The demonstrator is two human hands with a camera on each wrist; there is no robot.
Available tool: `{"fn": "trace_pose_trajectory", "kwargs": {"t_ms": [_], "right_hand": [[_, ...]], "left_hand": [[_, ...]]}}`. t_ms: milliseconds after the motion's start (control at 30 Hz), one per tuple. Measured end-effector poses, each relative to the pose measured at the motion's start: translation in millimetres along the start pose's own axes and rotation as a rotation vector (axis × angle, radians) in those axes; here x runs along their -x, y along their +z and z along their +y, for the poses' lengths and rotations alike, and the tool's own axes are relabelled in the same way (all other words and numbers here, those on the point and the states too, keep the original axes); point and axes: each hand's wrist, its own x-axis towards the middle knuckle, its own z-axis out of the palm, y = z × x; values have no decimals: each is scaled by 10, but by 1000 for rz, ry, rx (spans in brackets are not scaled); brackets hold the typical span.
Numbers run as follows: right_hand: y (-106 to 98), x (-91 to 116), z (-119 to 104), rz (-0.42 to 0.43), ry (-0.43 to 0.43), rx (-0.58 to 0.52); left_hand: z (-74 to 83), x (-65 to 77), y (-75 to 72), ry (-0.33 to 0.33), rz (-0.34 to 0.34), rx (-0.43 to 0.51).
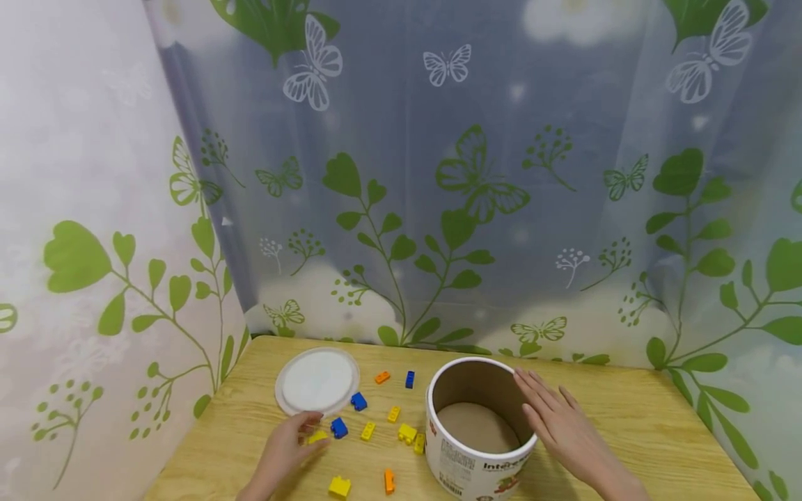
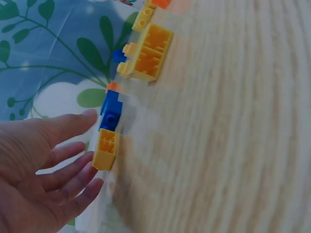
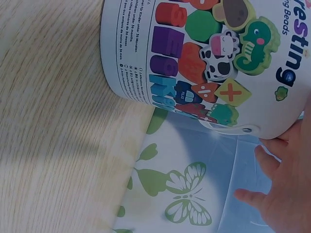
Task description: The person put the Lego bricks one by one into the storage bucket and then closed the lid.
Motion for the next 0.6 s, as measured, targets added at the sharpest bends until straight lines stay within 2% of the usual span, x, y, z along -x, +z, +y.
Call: {"fn": "trace_pose_trajectory", "kwargs": {"t_ms": [167,400,500,600], "right_hand": [[-9,2,4,-5,-3,2],[-30,-15,-20,-62,28,-28],[-34,-17,-21,-64,33,-36],[-35,-15,-17,-56,33,-38]], "left_hand": [[-61,16,25,-41,-37,5],[-128,-15,66,-43,-37,-45],[-79,-33,58,-28,-23,-41],[38,-57,31,7,-13,-49]]}}
